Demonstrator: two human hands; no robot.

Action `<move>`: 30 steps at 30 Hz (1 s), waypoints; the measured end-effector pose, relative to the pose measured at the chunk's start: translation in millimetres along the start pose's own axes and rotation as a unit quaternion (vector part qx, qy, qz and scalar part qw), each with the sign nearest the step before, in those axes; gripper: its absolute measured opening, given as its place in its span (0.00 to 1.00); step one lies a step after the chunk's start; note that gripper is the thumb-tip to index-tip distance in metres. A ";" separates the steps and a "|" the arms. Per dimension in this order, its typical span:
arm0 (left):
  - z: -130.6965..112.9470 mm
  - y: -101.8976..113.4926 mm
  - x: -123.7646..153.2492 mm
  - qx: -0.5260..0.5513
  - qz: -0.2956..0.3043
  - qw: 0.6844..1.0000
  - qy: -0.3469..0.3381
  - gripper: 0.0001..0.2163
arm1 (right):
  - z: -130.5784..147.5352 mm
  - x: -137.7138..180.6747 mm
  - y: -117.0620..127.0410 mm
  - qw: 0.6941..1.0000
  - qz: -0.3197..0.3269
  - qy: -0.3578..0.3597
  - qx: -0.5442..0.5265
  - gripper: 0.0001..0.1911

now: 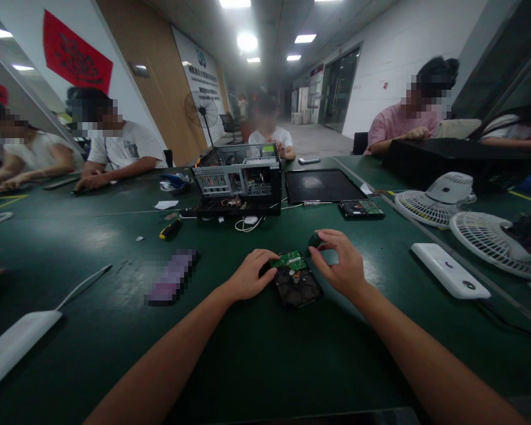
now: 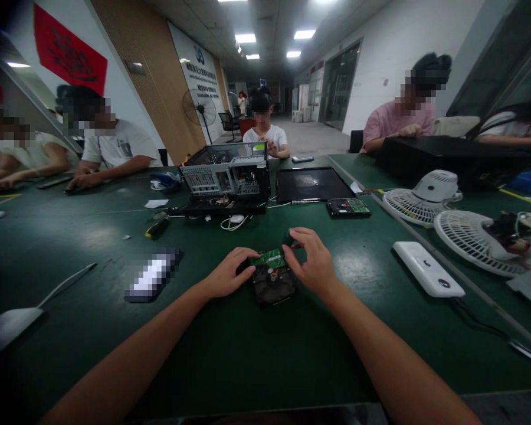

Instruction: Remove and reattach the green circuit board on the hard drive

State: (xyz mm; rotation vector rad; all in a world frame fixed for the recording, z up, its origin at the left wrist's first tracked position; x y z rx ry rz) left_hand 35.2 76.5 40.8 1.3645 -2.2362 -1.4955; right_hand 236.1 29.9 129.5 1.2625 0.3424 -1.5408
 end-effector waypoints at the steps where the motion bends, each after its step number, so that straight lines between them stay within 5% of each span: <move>1: -0.2 0.2 0.1 0.000 -0.001 1.000 -0.001 0.15 | 0.6 -0.4 1.3 1.000 -0.003 0.001 0.015 0.21; 30: 3.9 -2.3 -0.1 -0.001 0.006 1.000 0.005 0.16 | -1.4 -0.7 -1.1 1.000 0.019 -0.013 -0.011 0.21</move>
Point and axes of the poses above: each hand's wrist, its own x-axis away from the middle knuckle, its own y-axis out of the back of the hand, z = x × y, the point moved 10 cm from there along -x, towards the middle knuckle, and after that the axes turned 3 degrees about -x, right-handed, at the moved point
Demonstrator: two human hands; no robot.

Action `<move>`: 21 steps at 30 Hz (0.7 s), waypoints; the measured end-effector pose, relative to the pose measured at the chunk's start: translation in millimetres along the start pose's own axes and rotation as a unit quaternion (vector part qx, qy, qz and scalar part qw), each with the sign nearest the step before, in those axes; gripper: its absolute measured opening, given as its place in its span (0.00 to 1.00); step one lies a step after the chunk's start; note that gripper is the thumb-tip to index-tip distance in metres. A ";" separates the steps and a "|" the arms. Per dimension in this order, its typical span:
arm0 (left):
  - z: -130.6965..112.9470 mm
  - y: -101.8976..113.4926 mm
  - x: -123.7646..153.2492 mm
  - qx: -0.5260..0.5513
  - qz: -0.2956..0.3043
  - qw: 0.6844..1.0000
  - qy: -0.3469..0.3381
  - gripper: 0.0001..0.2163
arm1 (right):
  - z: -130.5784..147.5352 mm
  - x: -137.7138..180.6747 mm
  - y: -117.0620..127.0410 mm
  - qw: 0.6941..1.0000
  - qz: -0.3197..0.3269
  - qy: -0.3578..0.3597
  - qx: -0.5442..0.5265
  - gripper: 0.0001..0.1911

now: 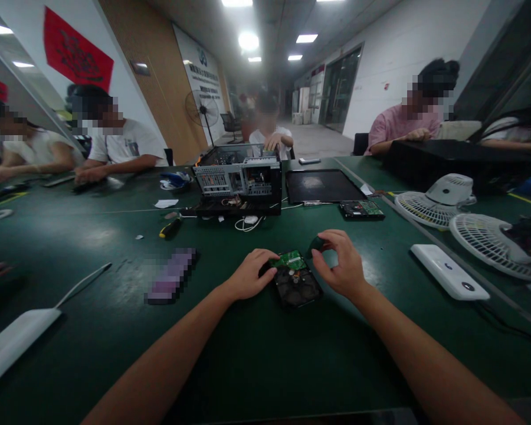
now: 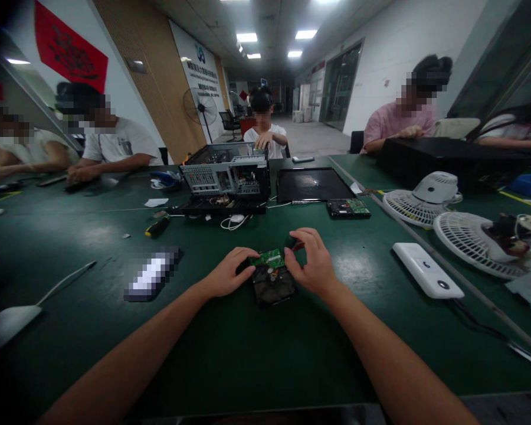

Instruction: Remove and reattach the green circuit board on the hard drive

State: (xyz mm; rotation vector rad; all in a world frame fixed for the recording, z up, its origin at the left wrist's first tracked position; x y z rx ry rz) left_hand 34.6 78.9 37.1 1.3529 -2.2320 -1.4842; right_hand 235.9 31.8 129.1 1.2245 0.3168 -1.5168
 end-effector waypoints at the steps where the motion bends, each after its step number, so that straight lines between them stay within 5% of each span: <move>1: -0.7 0.3 0.0 0.001 0.000 1.000 -0.002 0.16 | -0.8 0.5 -1.3 1.000 0.006 -0.002 -0.011 0.22; 21: -3.3 2.1 -0.1 0.001 -0.003 1.000 -0.008 0.16 | -14.8 8.6 -7.4 0.998 0.005 -0.054 -0.022 0.24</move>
Point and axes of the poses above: each hand's wrist, its own x-axis away from the middle knuckle, its own y-axis out of the back of the hand, z = x × y, the point moved 10 cm from there along -x, towards the middle knuckle, and after that the axes turned 3 degrees about -x, right-handed, at the moved point
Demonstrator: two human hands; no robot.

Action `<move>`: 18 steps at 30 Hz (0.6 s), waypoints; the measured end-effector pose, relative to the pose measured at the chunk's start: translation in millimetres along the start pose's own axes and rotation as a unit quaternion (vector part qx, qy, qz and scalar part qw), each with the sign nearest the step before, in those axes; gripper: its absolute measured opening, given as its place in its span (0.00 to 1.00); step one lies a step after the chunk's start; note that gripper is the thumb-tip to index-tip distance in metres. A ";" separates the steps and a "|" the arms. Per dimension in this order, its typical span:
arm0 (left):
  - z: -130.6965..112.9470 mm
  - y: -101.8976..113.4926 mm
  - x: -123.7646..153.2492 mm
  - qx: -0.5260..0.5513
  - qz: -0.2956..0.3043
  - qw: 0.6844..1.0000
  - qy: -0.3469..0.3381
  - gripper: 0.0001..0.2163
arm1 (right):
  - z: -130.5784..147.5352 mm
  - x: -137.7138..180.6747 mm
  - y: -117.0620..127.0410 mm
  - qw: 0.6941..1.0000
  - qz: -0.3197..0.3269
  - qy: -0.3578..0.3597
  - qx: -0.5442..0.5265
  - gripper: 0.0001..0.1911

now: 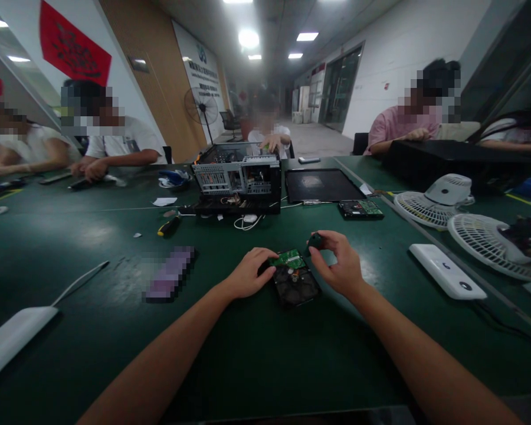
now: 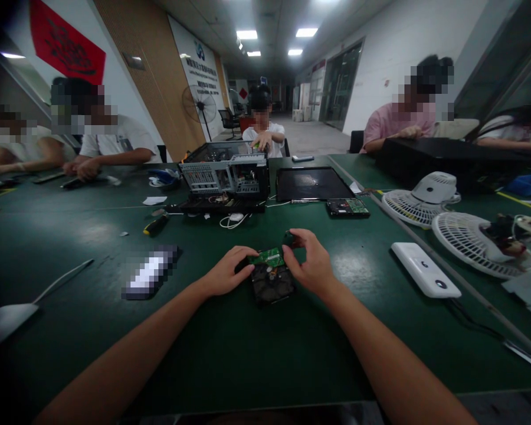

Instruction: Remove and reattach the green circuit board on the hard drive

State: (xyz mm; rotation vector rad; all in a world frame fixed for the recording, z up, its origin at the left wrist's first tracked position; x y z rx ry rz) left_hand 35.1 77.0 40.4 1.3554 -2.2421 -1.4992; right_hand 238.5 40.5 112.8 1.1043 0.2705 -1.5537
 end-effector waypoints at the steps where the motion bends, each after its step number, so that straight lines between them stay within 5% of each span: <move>1: -0.2 0.2 0.1 0.000 -0.001 1.000 0.000 0.16 | 0.1 0.1 3.0 1.000 -0.014 -0.001 0.008 0.24; 7: 0.3 0.7 0.6 0.001 0.003 1.000 0.005 0.15 | -15.9 -8.8 35.8 0.992 -0.092 -0.061 0.066 0.23; 10: 1.2 0.4 0.4 0.002 0.008 1.000 0.009 0.15 | -51.3 -11.1 25.5 0.978 0.032 -0.164 0.122 0.18; 13: 3.3 -0.3 0.4 0.001 0.011 1.000 0.018 0.15 | -85.3 3.3 5.8 0.934 0.195 -0.243 0.177 0.14; 18: 8.9 -1.0 1.9 -0.003 0.008 0.999 0.046 0.18 | -97.4 23.5 -15.5 0.891 0.323 -0.251 0.195 0.15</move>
Point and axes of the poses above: each hand's wrist, its own x-axis away from the middle knuckle, its own y-axis out of the back of the hand, z = x × y, the point moved 10 cm from there along -x, towards the middle knuckle, and after that the axes turned 3 degrees about -x, right-handed, at the moved point
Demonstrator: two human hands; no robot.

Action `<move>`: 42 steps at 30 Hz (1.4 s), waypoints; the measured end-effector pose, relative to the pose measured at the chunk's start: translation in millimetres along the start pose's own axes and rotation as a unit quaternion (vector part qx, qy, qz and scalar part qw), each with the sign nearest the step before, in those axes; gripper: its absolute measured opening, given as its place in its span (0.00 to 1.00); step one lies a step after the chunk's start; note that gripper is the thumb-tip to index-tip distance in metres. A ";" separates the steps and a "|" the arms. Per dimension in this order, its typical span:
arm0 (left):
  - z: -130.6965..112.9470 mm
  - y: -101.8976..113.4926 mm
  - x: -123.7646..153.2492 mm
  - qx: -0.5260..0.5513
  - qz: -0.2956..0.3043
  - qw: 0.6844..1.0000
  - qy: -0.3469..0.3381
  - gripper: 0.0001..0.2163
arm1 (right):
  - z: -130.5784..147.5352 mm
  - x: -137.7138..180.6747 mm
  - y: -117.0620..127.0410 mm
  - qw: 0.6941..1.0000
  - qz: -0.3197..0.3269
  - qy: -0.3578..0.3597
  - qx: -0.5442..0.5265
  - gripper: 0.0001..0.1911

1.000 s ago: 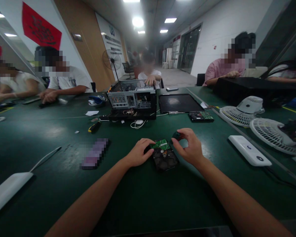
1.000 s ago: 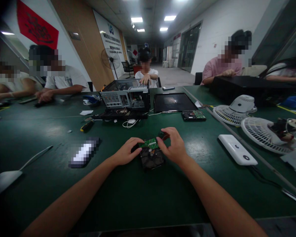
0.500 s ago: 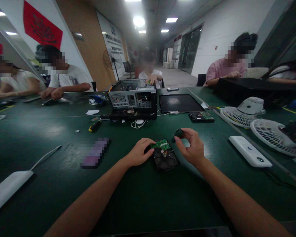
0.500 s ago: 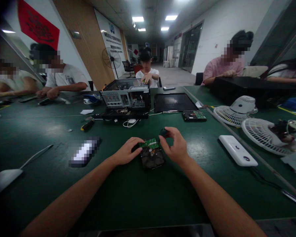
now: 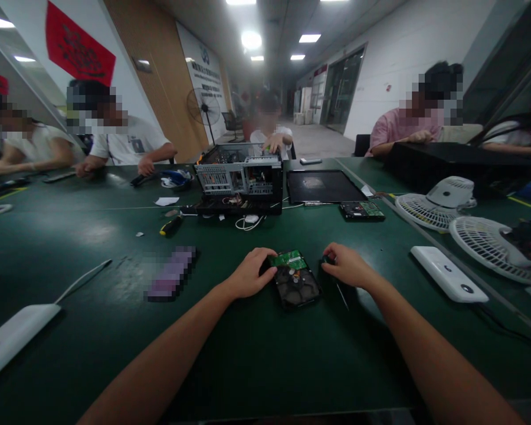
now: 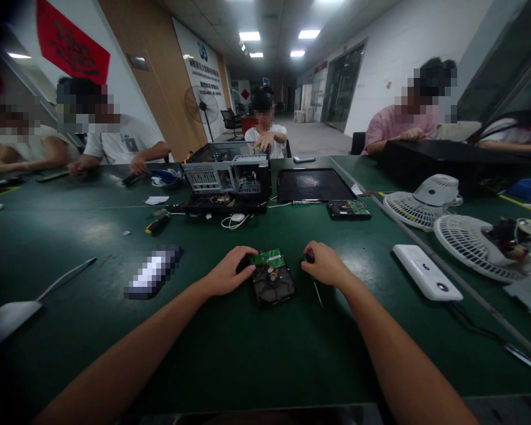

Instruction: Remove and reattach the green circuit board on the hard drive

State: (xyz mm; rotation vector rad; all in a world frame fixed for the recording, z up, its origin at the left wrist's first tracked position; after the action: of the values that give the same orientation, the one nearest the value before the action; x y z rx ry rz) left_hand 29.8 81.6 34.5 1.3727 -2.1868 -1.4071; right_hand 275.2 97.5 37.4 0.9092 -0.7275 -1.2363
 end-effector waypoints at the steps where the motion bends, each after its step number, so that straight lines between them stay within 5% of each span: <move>1: 0.7 0.1 0.4 0.000 0.000 1.000 0.004 0.19 | 2.1 0.4 -1.6 1.000 0.003 0.007 0.005 0.14; 8: -1.7 5.7 0.4 -0.065 -0.014 0.997 0.032 0.22 | 15.2 0.5 6.4 0.999 -0.028 0.046 0.005 0.15; 12: 11.2 9.2 4.8 -0.086 -0.019 0.980 0.181 0.24 | 35.4 4.4 5.8 0.995 -0.026 0.089 -0.041 0.13; 16: 9.1 -8.4 14.5 -0.002 0.049 0.956 0.289 0.33 | 50.1 7.9 -8.6 0.993 0.007 0.088 -0.074 0.16; 26: -14.5 -16.9 -17.8 -0.106 0.064 0.948 0.293 0.49 | 57.3 7.0 -23.3 0.970 0.044 0.083 -0.224 0.21; 32: -20.6 -27.3 -33.6 -0.180 0.080 0.943 0.267 0.55 | 35.0 3.8 6.2 0.998 -0.048 0.029 -0.003 0.12; 42: -7.1 -19.9 -38.0 -0.148 0.034 0.949 0.278 0.49 | 35.6 9.6 -18.8 0.996 0.078 0.032 0.023 0.06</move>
State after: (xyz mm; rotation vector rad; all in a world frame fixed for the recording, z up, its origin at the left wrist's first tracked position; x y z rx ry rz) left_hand 66.6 104.8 33.4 1.3562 -1.5778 -1.0909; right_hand 237.6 80.2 37.4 0.9089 -0.7639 -1.0510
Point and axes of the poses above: each hand's wrist, its own x-axis away from the middle knuckle, its own y-axis out of the back of the hand, z = x × y, the point moved 10 cm from there along -x, towards the middle knuckle, and after that the axes turned 3 degrees about -x, right-handed, at the moved point
